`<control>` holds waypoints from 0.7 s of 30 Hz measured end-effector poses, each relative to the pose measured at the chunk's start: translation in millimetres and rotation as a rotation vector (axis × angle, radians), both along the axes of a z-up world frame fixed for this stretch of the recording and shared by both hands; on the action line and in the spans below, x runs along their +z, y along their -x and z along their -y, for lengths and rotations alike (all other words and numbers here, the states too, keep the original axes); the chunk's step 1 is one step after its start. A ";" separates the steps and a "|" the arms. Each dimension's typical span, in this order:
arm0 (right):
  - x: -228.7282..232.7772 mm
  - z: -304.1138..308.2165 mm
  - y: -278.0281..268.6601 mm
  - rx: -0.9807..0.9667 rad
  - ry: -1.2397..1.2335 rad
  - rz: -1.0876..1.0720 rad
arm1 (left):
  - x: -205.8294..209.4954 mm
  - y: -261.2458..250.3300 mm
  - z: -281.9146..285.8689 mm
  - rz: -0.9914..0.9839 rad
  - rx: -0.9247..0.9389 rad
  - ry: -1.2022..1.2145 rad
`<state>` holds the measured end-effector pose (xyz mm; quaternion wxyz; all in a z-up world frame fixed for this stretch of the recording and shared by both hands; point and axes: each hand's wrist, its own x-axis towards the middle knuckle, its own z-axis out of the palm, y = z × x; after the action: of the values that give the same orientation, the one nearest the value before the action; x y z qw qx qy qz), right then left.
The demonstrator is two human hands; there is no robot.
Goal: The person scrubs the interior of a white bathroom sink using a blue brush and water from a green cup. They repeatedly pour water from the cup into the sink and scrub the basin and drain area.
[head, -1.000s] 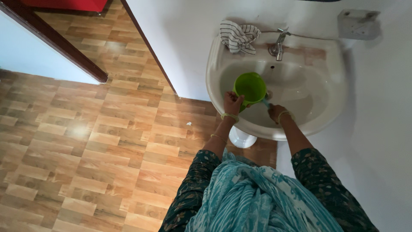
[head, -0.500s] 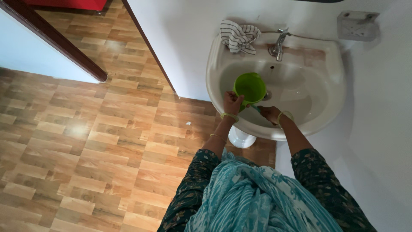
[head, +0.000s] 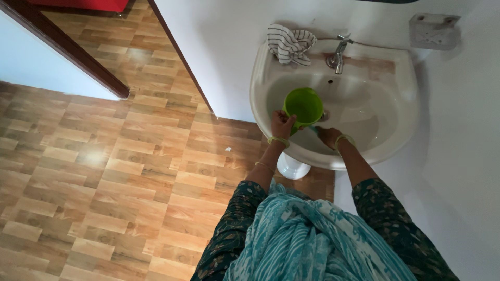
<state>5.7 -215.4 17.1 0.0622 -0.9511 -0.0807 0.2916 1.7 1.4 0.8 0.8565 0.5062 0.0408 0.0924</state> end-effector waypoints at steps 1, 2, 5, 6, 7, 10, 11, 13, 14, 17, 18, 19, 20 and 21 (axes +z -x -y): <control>1.1 3.9 -1.1 -0.016 0.052 0.046 | 0.0 1.4 0.0 -0.015 -0.011 0.008; 1.7 8.7 -1.7 -0.115 0.071 0.076 | 0.7 1.4 -1.2 -0.027 -0.022 0.015; 2.4 11.3 0.4 -0.227 0.073 0.108 | 4.4 2.5 -1.9 -0.049 -0.047 0.062; 1.8 7.1 -0.7 -0.184 0.059 0.108 | 4.4 2.1 -1.5 -0.054 -0.054 0.083; 2.0 2.6 -1.1 -0.132 0.024 0.080 | 3.6 0.8 -1.3 -0.038 -0.026 0.046; 0.4 -8.5 6.0 -0.076 -0.187 -0.107 | -3.4 -1.8 0.4 -0.005 0.052 -0.055; 1.4 -5.8 4.4 -0.043 -0.147 -0.109 | -5.7 -1.9 1.1 -0.002 0.075 -0.085; 0.2 -4.1 0.4 0.199 0.055 -0.040 | -10.2 0.9 -2.4 -0.006 0.101 -0.144; -1.1 -1.4 0.0 0.049 0.063 0.015 | -9.3 -0.5 -1.0 -0.007 0.101 -0.168; -1.9 -1.1 -4.0 -0.203 0.033 0.108 | -7.3 -2.0 3.1 -0.007 0.092 -0.082; -2.0 -4.8 -4.1 -0.153 -0.010 0.089 | -7.7 -0.1 0.7 -0.009 0.088 -0.027; -2.7 -10.2 -3.6 -0.103 -0.053 0.070 | -8.2 1.1 -4.4 -0.024 0.145 -0.025; -4.2 -14.9 -1.2 -0.102 -0.111 0.053 | -8.2 1.0 -6.6 -0.038 0.199 -0.019; -5.2 -19.7 -0.5 -0.085 -0.163 0.031 | -7.0 -0.1 -8.7 -0.052 0.254 -0.013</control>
<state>6.1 -195.7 12.0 0.1503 -0.9498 -0.0644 0.2666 1.8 10.0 -6.2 0.8333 0.5046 0.1260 0.1872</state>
